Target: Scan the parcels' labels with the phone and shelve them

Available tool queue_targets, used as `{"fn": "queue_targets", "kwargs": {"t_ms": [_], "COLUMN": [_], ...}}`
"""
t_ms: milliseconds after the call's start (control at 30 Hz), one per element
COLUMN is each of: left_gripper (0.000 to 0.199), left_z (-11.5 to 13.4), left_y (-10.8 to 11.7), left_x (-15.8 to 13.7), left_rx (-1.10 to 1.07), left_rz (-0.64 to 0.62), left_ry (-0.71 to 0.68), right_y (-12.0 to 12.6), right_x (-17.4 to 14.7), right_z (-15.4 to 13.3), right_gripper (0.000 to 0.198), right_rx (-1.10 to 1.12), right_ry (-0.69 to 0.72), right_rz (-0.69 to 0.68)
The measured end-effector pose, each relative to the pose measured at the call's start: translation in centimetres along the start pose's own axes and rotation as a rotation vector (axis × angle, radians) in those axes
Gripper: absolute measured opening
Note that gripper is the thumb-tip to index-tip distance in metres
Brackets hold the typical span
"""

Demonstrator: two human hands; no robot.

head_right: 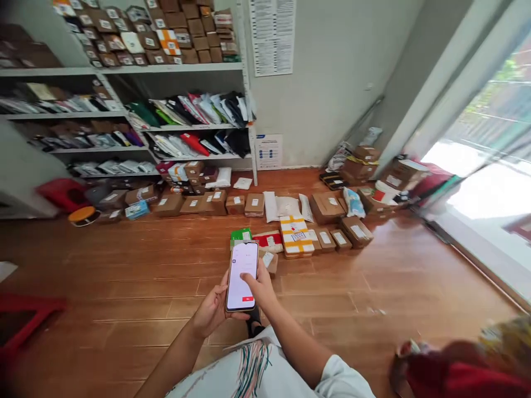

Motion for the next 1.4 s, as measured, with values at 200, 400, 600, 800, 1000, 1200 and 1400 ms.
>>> {"fn": "queue_targets", "kwargs": {"t_ms": [200,400,600,800,1000,1200,1400], "left_gripper": [0.082,0.08,0.082,0.089,0.091,0.084,0.082], "left_z": [11.3,19.8,26.8,34.8,43.8,50.2,52.3], "left_y": [7.8,14.5,21.8,30.8,39.4,44.3,46.4], "left_x": [4.3,5.5,7.3,9.2,9.6,10.0,11.3], "left_rx": [-0.055,-0.151,-0.159,-0.015,0.021,-0.041,-0.083], "left_rz": [0.215,0.356,0.383,0.395,0.369,0.332,0.312], "left_ry": [-0.135,-0.309,-0.362,-0.346,-0.288,-0.239,-0.206], "right_y": [-10.0,-17.9,-25.1,-35.0,-43.9,-48.2,-50.4], "right_x": [13.7,21.7,28.4,36.0,42.4,46.7,48.6], "right_z": [1.1,2.6,6.1,10.2,13.2,13.8,13.8], "right_gripper": [0.032,0.03,0.026,0.027,0.033,0.037,0.03], "right_rx": [-0.005,0.026,0.026,0.018,0.099,0.075,0.016], "right_ry": [-0.052,-0.183,-0.221,-0.185,-0.172,-0.121,-0.08], "right_rz": [-0.216,-0.484,-0.496,-0.309,-0.288,-0.338,-0.289]}}
Point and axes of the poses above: each hand's wrist, its own x-axis towards the middle knuckle, its own y-axis out of the back of the hand, z = x × y, the point moved 5 cm from there along x, towards the middle knuckle, and after that the axes turned 1 degree about y, right-handed, at the moved point
